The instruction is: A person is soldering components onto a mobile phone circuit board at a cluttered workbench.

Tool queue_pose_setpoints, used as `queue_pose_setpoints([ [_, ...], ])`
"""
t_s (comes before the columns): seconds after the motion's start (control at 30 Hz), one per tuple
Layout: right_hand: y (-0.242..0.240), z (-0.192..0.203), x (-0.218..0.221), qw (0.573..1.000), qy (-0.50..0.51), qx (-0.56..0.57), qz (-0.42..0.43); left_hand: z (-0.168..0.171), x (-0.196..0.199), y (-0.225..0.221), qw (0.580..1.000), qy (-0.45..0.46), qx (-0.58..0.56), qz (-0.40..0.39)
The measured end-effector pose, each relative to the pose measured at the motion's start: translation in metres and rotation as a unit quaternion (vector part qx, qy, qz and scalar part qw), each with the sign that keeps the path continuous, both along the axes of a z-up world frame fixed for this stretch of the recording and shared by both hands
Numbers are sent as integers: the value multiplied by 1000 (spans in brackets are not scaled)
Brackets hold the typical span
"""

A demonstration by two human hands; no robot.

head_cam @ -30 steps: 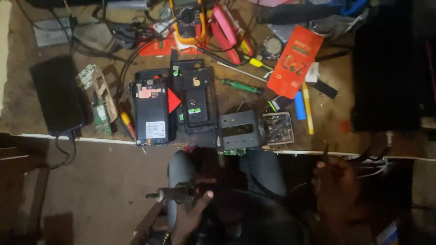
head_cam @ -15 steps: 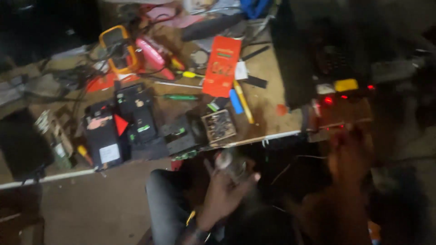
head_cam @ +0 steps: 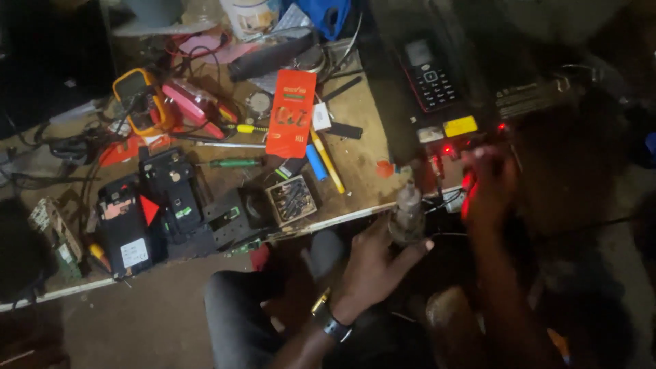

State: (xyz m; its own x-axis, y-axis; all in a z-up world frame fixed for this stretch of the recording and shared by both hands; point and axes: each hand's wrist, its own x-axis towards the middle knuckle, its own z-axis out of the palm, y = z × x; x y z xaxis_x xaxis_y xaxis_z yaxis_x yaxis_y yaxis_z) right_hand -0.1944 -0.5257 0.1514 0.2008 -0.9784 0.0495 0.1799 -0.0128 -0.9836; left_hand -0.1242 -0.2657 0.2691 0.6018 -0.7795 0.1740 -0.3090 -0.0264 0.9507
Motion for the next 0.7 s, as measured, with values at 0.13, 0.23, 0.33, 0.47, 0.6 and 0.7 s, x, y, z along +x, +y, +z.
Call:
queue_pose_setpoints([
  [0.13,66,27,-46,971,57,-161,166,2,0,-32,997,16,41,65],
  [0.23,72,-2,-79,957,85,-183,208,5,-6,-52,993,90,-47,67],
  [0.33,41,21,-95,871,369,-319,52,32,-15,-50,992,53,-116,6],
  [0.47,-46,63,-84,821,359,-440,-49,35,-12,-14,993,16,-77,-91],
  [0.6,-118,53,-87,760,383,-519,-82,-10,-10,41,997,41,22,-57],
  [0.7,-163,27,-86,660,478,-580,-11,-77,-10,94,997,34,60,24],
])
